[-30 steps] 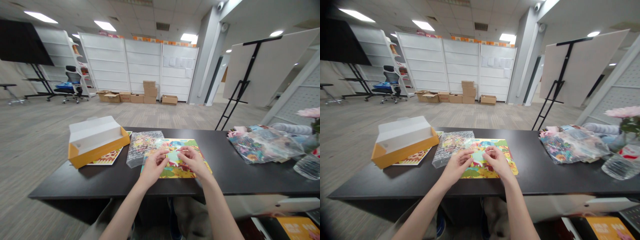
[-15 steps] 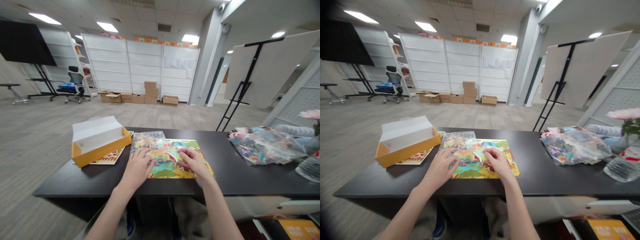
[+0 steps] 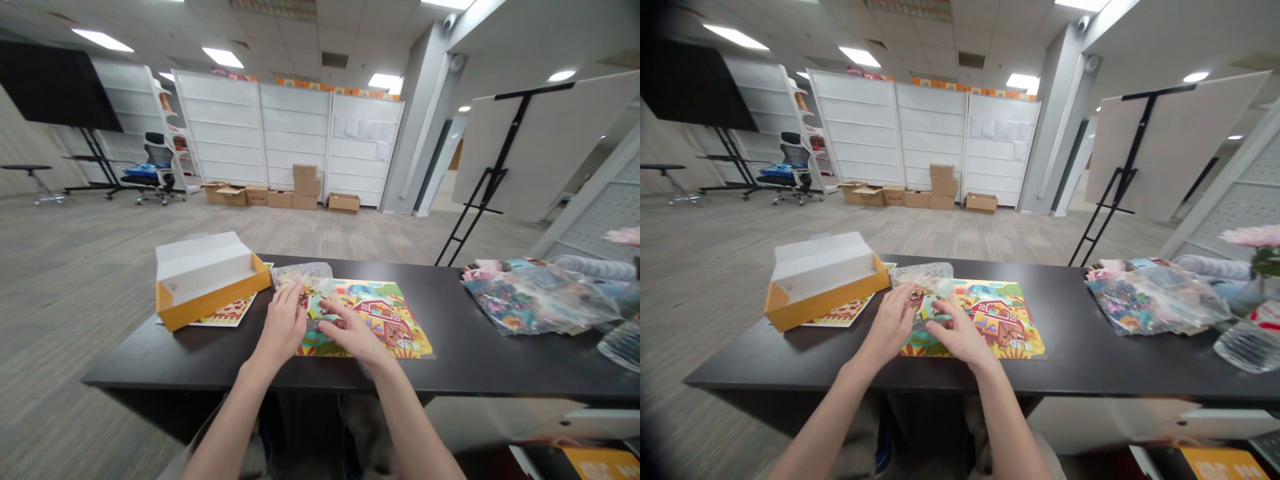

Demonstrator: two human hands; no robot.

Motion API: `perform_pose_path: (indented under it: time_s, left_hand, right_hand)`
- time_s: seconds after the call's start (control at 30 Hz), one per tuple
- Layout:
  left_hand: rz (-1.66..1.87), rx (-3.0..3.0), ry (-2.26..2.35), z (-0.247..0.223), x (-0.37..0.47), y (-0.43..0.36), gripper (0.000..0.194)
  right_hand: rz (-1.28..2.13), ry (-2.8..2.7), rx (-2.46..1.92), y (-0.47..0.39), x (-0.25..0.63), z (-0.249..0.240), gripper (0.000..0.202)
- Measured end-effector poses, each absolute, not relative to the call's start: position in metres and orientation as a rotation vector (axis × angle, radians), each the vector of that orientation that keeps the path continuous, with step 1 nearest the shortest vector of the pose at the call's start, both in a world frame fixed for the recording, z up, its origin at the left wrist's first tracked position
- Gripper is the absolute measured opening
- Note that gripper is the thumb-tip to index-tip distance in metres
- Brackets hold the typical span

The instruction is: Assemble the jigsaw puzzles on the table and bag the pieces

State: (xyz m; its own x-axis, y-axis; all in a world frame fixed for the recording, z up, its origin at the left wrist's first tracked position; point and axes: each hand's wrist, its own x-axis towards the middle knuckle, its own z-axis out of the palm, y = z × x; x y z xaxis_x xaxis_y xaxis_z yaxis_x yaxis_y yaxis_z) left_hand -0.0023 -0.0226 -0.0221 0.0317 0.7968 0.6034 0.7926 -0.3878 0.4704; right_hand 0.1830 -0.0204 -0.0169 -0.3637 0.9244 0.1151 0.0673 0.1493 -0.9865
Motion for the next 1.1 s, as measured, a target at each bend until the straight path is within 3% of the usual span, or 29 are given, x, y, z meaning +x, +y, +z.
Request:
perform_pose_path:
  time_s: [0.23, 0.37, 0.53, 0.73, 0.83, 0.93, 1.1]
  left_hand:
    - [1.214, 2.347, 1.743, -0.023, 0.005, -0.034, 0.051]
    - [1.18, 2.343, 1.777, -0.022, 0.005, -0.037, 0.053]
    - [1.129, 2.348, 1.813, -0.022, 0.004, -0.038, 0.056]
    - [1.18, 2.369, 1.811, -0.02, 0.008, -0.038, 0.052]
    - [1.313, 2.377, 1.786, -0.012, 0.013, -0.041, 0.039]
    - [1.45, 2.398, 1.675, -0.004, 0.024, -0.047, 0.022]
    - [1.103, 2.626, 1.279, -0.008, 0.053, -0.054, 0.016]
  right_hand:
    - [0.989, -1.618, -1.123, 0.013, 0.14, -0.035, 0.06]
    - [0.968, -1.695, -1.055, 0.03, 0.124, -0.026, 0.051]
    - [0.875, -1.949, -1.058, 0.031, 0.128, -0.011, 0.054]
    - [0.841, -2.136, -1.007, 0.005, 0.178, 0.0, 0.035]
    - [0.766, -2.012, -1.268, -0.005, 0.227, 0.003, 0.032]
    - [0.477, -1.937, -1.585, -0.008, 0.28, 0.002, 0.03]
    - [0.231, -1.932, -1.885, -0.009, 0.326, -0.005, 0.034]
